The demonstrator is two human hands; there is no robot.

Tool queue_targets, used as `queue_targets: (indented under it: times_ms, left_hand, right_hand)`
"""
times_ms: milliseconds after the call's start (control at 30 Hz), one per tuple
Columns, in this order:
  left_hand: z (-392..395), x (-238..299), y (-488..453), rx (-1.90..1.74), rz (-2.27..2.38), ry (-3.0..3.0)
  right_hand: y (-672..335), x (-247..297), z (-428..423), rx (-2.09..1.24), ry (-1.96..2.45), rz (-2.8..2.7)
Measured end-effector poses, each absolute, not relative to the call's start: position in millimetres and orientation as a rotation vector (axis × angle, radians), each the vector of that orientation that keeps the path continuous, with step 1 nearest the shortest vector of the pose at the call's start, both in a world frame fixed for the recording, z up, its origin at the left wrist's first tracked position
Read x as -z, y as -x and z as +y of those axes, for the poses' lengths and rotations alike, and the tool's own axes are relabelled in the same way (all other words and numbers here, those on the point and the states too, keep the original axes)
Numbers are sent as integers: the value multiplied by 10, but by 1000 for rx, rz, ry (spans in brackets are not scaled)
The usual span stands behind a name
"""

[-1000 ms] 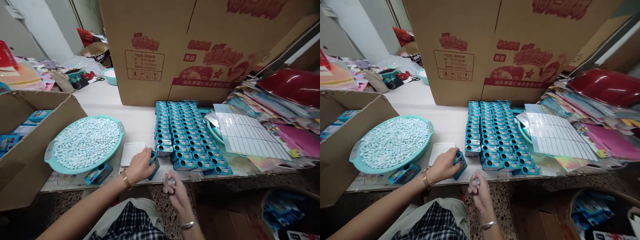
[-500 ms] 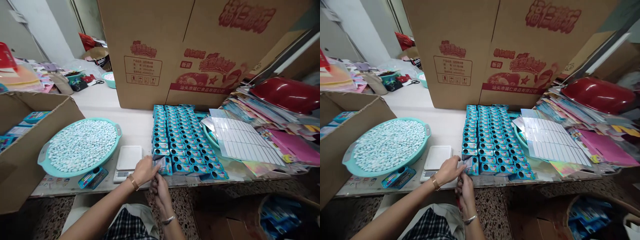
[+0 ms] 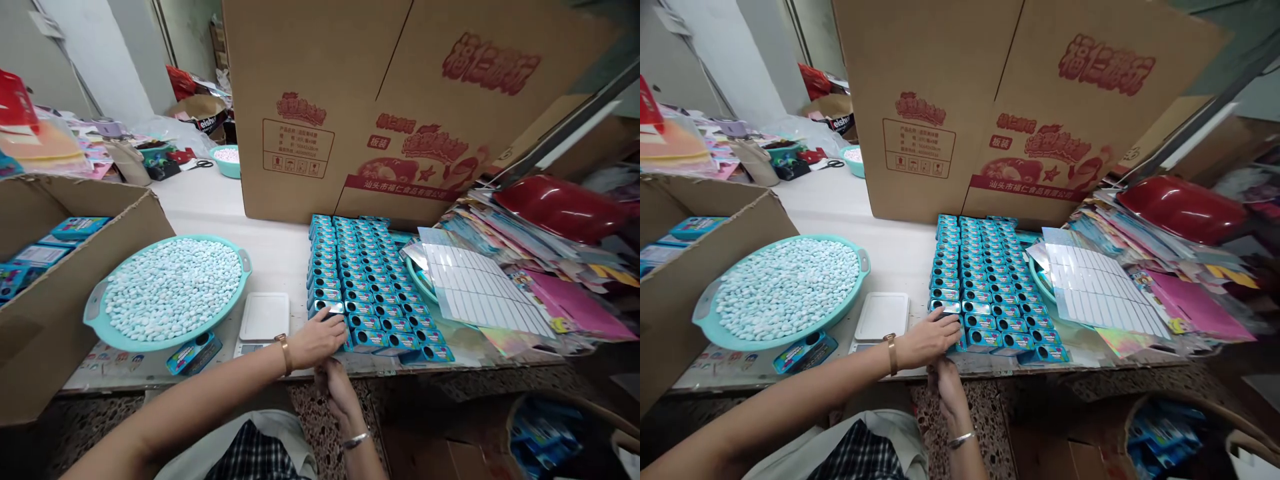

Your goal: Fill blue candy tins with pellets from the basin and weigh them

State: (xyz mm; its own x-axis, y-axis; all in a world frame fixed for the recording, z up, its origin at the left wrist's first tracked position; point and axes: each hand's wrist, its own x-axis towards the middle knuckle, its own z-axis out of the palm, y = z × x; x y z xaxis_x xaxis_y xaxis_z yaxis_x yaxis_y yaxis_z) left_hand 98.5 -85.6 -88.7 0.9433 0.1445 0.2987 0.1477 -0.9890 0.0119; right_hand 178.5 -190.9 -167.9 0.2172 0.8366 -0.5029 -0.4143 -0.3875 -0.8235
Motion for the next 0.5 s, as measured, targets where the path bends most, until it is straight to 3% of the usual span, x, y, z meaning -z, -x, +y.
queue_targets:
  times_ms: [133,333,500]
  left_hand:
    - [-830,1012,-890,504,-439,3036]
    - [-903,1071,-1023,639,-829,3005]
    - [-1130,789,-519,1168,-1141,2985]
  right_hand:
    - [-1851,1699,-1927,-1529,1389,-372]
    - [-2047,1654,-1687,-1406,1226,-117]
    - [-2026,1638,-1737,-1498,1091,-82]
